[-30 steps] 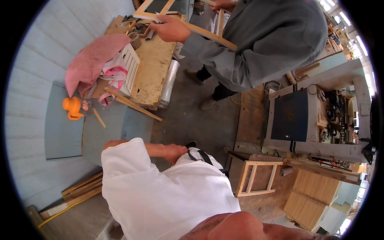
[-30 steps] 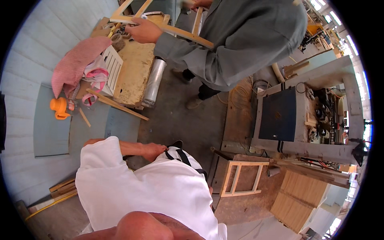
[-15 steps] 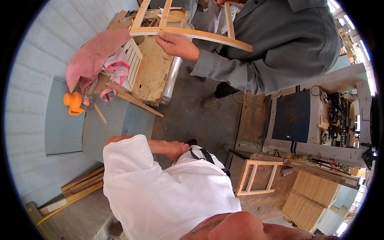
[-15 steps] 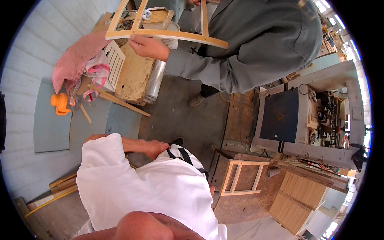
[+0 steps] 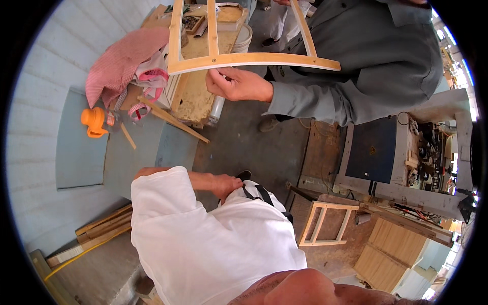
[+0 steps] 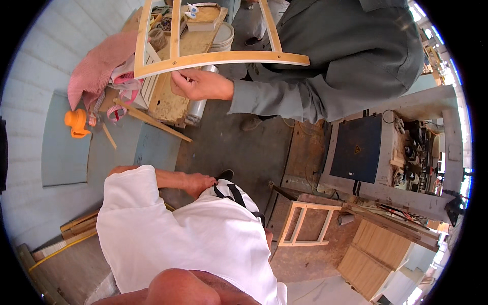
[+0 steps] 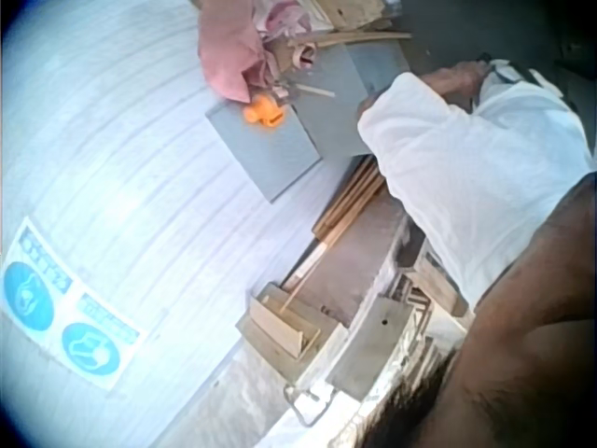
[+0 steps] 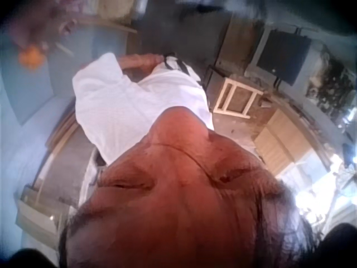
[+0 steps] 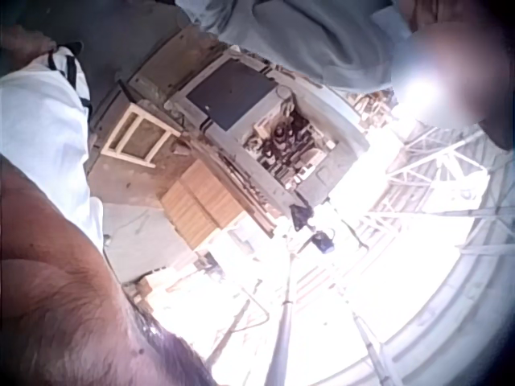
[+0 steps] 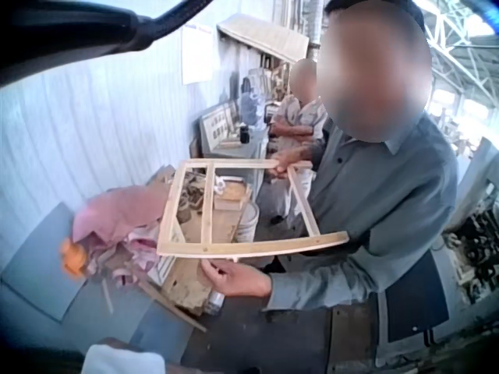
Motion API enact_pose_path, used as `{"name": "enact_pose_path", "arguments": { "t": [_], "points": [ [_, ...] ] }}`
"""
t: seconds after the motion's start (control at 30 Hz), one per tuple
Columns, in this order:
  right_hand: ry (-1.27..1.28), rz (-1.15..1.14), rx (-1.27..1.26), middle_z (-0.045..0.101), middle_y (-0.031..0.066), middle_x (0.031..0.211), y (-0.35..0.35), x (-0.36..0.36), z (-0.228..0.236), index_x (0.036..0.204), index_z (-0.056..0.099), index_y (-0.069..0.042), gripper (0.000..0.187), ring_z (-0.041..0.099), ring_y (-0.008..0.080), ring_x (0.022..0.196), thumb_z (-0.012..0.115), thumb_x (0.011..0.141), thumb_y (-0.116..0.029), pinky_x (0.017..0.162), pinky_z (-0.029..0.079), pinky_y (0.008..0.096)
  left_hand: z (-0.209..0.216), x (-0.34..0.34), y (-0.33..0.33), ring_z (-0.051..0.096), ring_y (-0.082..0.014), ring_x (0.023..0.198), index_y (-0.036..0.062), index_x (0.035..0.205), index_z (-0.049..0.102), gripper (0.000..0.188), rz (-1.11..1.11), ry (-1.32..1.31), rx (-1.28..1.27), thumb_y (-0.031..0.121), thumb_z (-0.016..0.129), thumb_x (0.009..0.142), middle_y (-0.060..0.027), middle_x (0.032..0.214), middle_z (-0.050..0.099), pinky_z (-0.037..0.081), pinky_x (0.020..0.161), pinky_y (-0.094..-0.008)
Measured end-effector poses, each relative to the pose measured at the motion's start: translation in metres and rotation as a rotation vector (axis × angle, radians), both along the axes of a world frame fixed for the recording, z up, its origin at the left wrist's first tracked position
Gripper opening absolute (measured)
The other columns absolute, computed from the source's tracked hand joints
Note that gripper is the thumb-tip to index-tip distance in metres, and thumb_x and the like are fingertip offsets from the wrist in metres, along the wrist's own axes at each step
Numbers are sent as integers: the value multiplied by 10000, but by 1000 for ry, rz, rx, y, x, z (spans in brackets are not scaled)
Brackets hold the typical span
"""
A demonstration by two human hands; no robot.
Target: The person receives a wooden frame from a coworker and places it onto a machine. They then repeatedly pick up frames, position them under the machine's mechanism, and move them to a stack of white panels. The process involves handling multiple wooden frames in a repetitive sequence.
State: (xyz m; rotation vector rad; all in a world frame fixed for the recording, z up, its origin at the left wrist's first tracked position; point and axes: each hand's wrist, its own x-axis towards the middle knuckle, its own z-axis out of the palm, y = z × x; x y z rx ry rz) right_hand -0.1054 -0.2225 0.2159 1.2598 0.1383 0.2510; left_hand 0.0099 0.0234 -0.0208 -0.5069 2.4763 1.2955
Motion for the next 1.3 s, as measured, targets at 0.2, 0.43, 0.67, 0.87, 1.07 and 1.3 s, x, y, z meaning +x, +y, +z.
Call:
{"name": "enact_pose_path", "arguments": {
  "t": [0.2, 0.43, 0.67, 0.87, 1.07, 1.3],
  "points": [
    [42, -19, 18, 558, 76, 925, 20, -18, -3, 961, 589, 94, 112, 597, 189, 950, 565, 864, 45, 851, 505, 277, -3, 0, 0, 512, -339, 1129, 42, 1199, 444, 920, 7, 7, -1, 359, 911, 472, -144, 1187, 505, 469, 928, -420],
    [68, -84, -200, 549, 50, 1066, 38, -36, -8, 1159, 544, 51, 266, 572, 139, 1030, 570, 901, -10, 873, 472, 239, 10, 0, -4, 525, -342, 1108, 29, 1290, 406, 944, -66, -20, -42, 405, 851, 547, -151, 1194, 506, 491, 911, -428],
    [427, -339, -856, 548, 13, 882, 69, -58, -46, 1099, 522, 24, 262, 531, 90, 832, 612, 887, -101, 724, 454, 253, 8, 3, 14, 520, -347, 1123, 47, 1195, 455, 915, -13, 7, -35, 374, 905, 468, -142, 1167, 522, 474, 928, -439],
    [2018, 424, -1592, 561, 22, 672, 481, -213, -297, 857, 631, 47, 191, 502, 97, 636, 605, 857, -143, 579, 433, 284, 18, 5, 32, 521, -348, 1127, 53, 1271, 430, 858, -90, -83, -96, 374, 826, 582, -153, 1230, 503, 476, 926, -437],
    [2089, 202, -1266, 511, 18, 574, 617, -196, -344, 679, 614, 3, 216, 486, 120, 498, 589, 858, -116, 415, 366, 296, 29, 32, 75, 523, -351, 1132, 81, 1301, 454, 786, -161, -187, -146, 342, 793, 642, -160, 1241, 514, 469, 937, -436],
    [1965, 399, -1622, 607, 90, 704, 725, -165, -450, 757, 617, -92, 76, 601, 274, 616, 609, 747, -167, 508, 452, 409, 44, 78, 105, 527, -360, 1156, 42, 1270, 495, 671, 152, -455, -161, 316, 764, 720, -192, 1233, 562, 452, 958, -433]
  ]
}}
